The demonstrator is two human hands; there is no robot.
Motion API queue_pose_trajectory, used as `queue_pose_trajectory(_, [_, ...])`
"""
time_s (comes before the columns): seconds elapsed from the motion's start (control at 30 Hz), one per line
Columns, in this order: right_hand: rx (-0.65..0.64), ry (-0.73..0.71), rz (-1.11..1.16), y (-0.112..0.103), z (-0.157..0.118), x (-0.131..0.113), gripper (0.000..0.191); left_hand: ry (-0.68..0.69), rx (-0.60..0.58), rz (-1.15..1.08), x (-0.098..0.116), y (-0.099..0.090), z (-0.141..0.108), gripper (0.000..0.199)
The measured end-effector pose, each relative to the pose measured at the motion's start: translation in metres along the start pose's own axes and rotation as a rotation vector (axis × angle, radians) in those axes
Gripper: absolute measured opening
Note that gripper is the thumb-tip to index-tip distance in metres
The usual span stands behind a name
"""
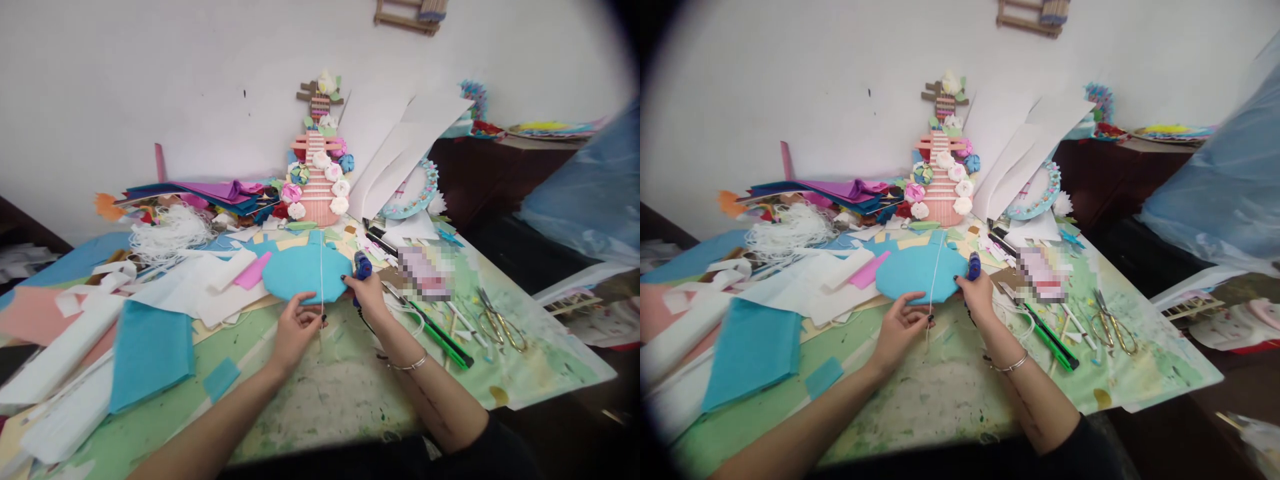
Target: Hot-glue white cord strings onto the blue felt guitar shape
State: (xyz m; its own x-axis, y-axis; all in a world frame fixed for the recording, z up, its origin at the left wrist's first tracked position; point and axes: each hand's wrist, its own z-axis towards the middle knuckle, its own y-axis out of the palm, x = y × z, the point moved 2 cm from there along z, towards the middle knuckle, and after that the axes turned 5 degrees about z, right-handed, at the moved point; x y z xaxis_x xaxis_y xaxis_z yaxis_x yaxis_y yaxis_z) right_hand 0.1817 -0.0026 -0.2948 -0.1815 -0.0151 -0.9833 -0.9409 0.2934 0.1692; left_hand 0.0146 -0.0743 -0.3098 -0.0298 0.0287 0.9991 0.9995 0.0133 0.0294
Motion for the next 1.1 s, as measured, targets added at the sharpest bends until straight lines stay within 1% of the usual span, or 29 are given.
queue_pose_trajectory(0.13, [0.057,0.029,0.066,-0.003,0.003,0.008,0.027,-0.047,-0.089,0.024,-0.004,0.001,0.001,0.045])
queue_pose_trajectory(0.2, [0.072,0.042,0.111,-0.005,0.004,0.009,0.027,-0.040,-0.101,0.047,-0.003,0.001,-0.001,0.043])
queue_pose_trajectory(0.33, [0.089,0.065,0.191,-0.008,0.004,0.008,0.030,-0.030,-0.036,0.024,-0.001,0.001,-0.004,0.031])
queue_pose_trajectory(0.47, [0.094,0.074,0.236,-0.008,0.004,0.007,0.032,-0.023,-0.014,0.010,-0.001,0.001,-0.002,0.026])
queue_pose_trajectory(0.57, [0.103,0.077,0.253,-0.009,0.004,0.006,0.032,-0.086,-0.025,-0.044,-0.003,0.003,-0.002,0.026])
queue_pose_trajectory(0.67, [0.116,0.087,0.264,-0.010,0.005,0.004,0.032,-0.181,-0.042,-0.152,-0.005,0.006,-0.003,0.033])
queue_pose_trajectory(0.77, [0.118,0.096,0.278,-0.011,0.004,0.002,0.032,-0.256,-0.017,-0.284,-0.006,0.006,-0.003,0.040])
queue_pose_trajectory(0.87, [0.110,0.098,0.299,-0.011,0.002,0.000,0.034,-0.295,-0.011,-0.373,-0.007,0.005,-0.001,0.038])
queue_pose_trajectory(1.0, [0.093,0.098,0.320,-0.010,0.000,0.001,0.035,-0.347,-0.016,-0.374,-0.005,0.004,0.003,0.028])
queue_pose_trajectory(1.1, [0.083,0.099,0.326,-0.009,0.000,0.002,0.036,-0.389,-0.006,-0.327,-0.003,0.005,0.004,0.027])
